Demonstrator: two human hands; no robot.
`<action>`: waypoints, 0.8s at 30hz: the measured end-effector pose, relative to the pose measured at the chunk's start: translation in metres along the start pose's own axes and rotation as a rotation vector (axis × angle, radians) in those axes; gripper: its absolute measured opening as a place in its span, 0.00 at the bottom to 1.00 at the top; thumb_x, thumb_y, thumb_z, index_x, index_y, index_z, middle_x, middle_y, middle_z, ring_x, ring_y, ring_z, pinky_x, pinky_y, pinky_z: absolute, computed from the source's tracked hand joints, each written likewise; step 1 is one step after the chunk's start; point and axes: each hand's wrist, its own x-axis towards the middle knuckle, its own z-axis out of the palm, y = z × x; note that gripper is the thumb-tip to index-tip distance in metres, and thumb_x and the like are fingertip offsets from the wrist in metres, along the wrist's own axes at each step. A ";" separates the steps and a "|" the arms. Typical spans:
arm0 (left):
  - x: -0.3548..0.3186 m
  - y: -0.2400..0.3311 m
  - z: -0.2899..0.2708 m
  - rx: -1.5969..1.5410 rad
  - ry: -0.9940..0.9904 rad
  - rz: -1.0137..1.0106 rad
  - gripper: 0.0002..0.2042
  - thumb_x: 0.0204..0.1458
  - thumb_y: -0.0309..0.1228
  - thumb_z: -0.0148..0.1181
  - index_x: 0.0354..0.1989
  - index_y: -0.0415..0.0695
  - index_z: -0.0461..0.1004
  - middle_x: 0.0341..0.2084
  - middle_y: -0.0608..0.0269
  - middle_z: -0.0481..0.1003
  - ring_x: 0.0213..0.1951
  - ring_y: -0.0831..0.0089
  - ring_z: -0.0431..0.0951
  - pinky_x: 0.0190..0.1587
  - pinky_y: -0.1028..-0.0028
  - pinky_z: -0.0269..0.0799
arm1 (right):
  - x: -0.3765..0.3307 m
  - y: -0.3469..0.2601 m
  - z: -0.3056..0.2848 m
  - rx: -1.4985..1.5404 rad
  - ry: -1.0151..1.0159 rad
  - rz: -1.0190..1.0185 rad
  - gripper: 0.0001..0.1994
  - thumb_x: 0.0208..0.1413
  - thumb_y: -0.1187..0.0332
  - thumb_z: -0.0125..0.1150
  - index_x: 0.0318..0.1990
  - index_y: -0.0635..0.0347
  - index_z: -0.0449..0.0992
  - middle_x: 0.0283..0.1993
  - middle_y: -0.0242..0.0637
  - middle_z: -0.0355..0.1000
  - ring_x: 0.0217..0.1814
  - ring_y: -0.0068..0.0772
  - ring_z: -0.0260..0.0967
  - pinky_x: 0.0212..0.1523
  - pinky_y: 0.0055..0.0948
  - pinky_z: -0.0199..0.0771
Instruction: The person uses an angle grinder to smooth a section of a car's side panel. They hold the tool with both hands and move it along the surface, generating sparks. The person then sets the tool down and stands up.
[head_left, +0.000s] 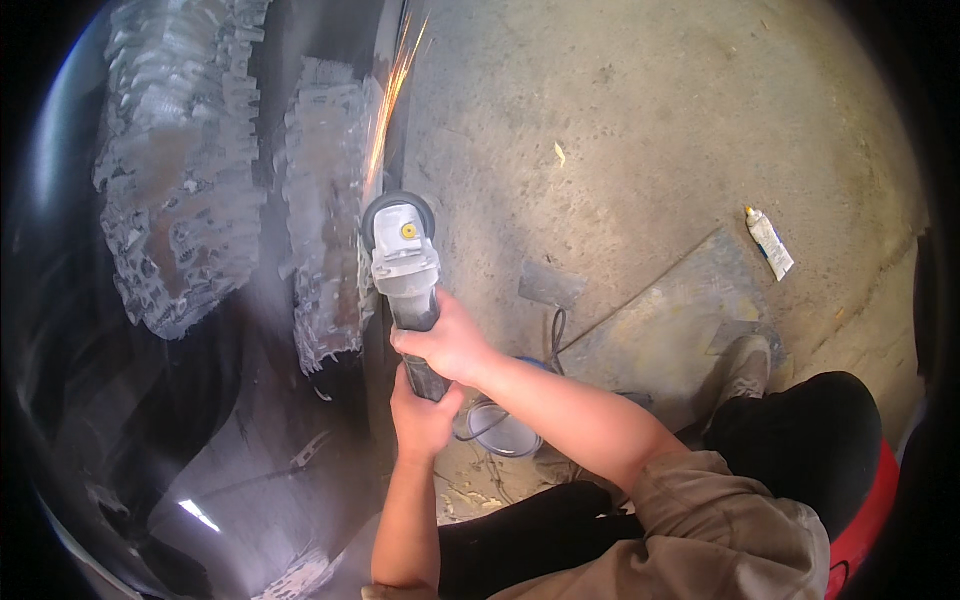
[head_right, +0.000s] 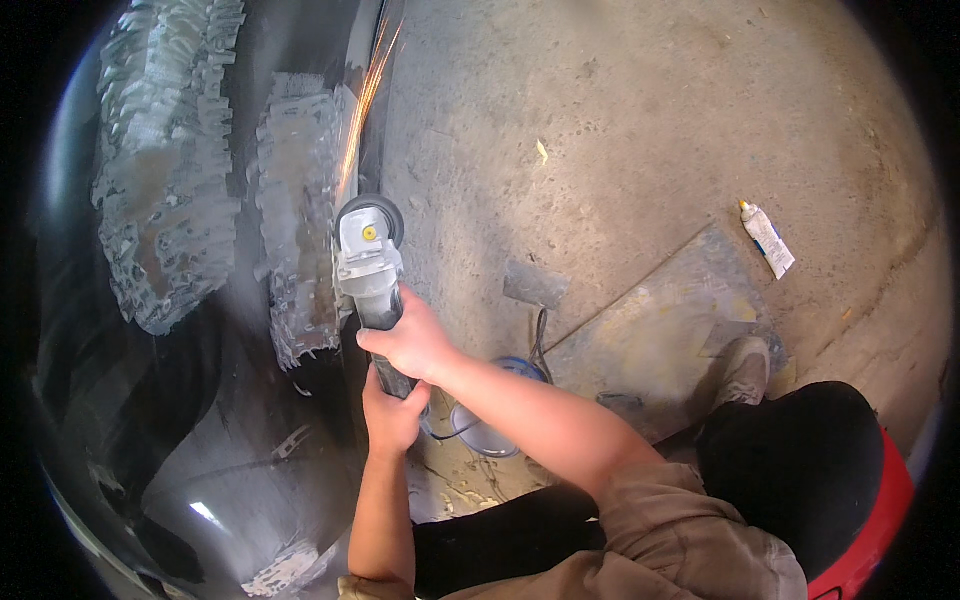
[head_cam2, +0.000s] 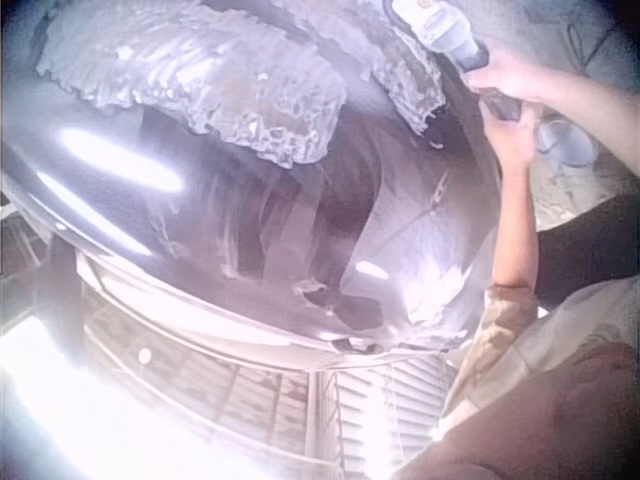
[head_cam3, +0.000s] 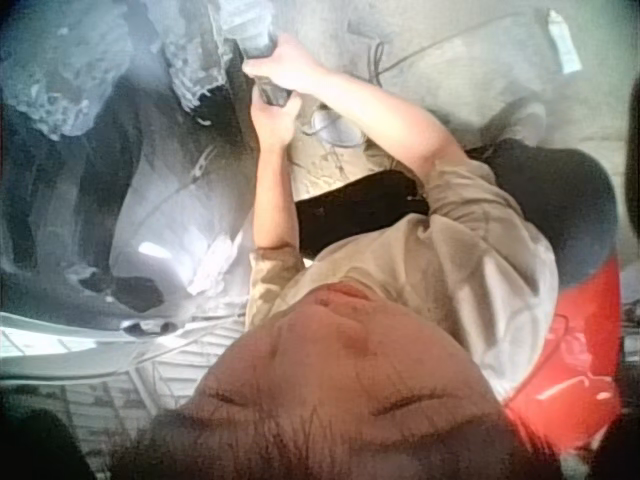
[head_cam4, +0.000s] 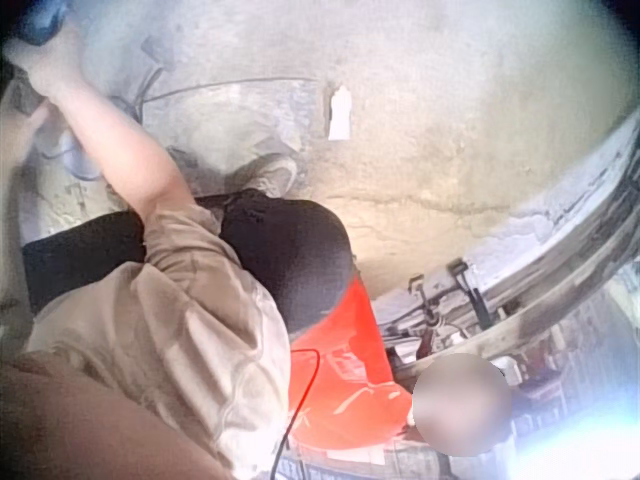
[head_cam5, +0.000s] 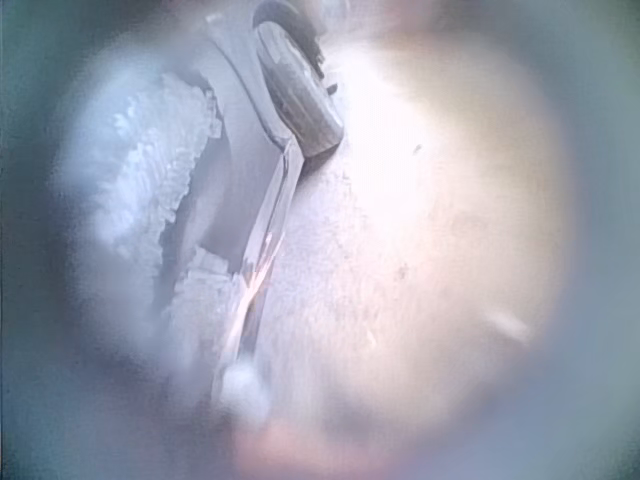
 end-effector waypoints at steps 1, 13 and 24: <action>0.003 0.000 -0.002 0.000 -0.021 -0.013 0.25 0.44 0.33 0.73 0.50 0.37 0.73 0.38 0.58 0.81 0.40 0.71 0.80 0.47 0.69 0.75 | 0.001 0.000 0.000 0.017 -0.005 -0.014 0.19 0.50 0.74 0.69 0.50 0.65 0.70 0.36 0.36 0.76 0.36 0.29 0.75 0.42 0.34 0.77; 0.011 0.003 -0.003 -0.044 -0.036 -0.012 0.23 0.45 0.32 0.73 0.49 0.37 0.73 0.37 0.58 0.81 0.40 0.72 0.80 0.47 0.69 0.75 | 0.008 -0.006 0.005 0.126 0.043 0.042 0.20 0.51 0.75 0.69 0.51 0.65 0.71 0.36 0.35 0.75 0.36 0.28 0.75 0.41 0.32 0.77; 0.017 0.010 0.007 -0.042 -0.017 0.023 0.23 0.44 0.33 0.73 0.47 0.37 0.74 0.37 0.58 0.81 0.39 0.70 0.80 0.46 0.68 0.75 | 0.011 -0.018 -0.004 0.009 0.043 0.003 0.21 0.50 0.73 0.69 0.51 0.66 0.71 0.37 0.36 0.76 0.38 0.29 0.76 0.42 0.34 0.77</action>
